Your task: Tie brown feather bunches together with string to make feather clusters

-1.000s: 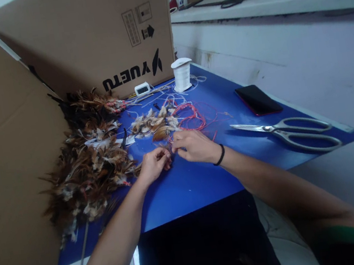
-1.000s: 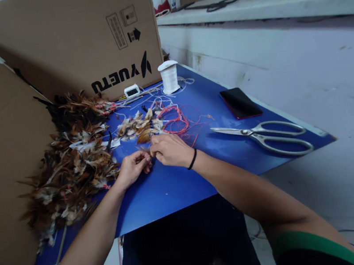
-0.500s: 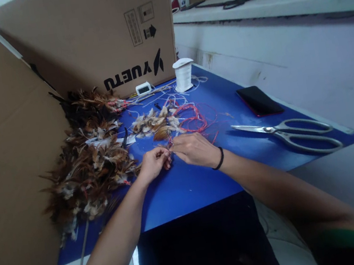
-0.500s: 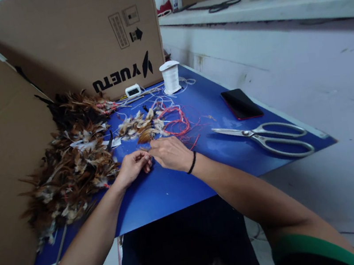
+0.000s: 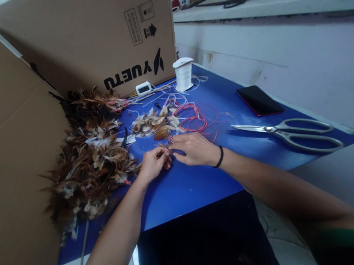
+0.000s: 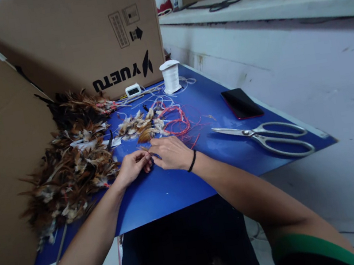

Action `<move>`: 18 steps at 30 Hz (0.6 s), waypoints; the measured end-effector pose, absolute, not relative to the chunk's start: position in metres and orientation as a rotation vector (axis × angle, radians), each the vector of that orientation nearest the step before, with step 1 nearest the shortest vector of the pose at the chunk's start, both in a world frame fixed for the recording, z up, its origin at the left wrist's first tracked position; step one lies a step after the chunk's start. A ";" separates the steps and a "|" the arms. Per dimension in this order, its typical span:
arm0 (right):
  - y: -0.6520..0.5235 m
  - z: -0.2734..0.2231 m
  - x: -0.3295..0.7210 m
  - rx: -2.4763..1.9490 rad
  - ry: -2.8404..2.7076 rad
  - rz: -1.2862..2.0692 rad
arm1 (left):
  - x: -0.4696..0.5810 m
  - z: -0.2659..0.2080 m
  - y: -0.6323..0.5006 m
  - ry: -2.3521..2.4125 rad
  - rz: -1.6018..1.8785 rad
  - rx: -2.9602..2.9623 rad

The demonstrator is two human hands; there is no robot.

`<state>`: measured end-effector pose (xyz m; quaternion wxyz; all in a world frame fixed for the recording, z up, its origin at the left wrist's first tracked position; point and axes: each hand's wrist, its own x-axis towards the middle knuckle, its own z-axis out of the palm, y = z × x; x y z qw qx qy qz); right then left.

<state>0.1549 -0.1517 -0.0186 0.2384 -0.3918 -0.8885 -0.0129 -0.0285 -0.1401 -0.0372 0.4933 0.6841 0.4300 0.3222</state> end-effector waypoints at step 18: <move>-0.147 -0.025 0.152 -1.014 -2.429 -0.073 | -0.028 -0.038 -0.138 1.033 0.837 1.476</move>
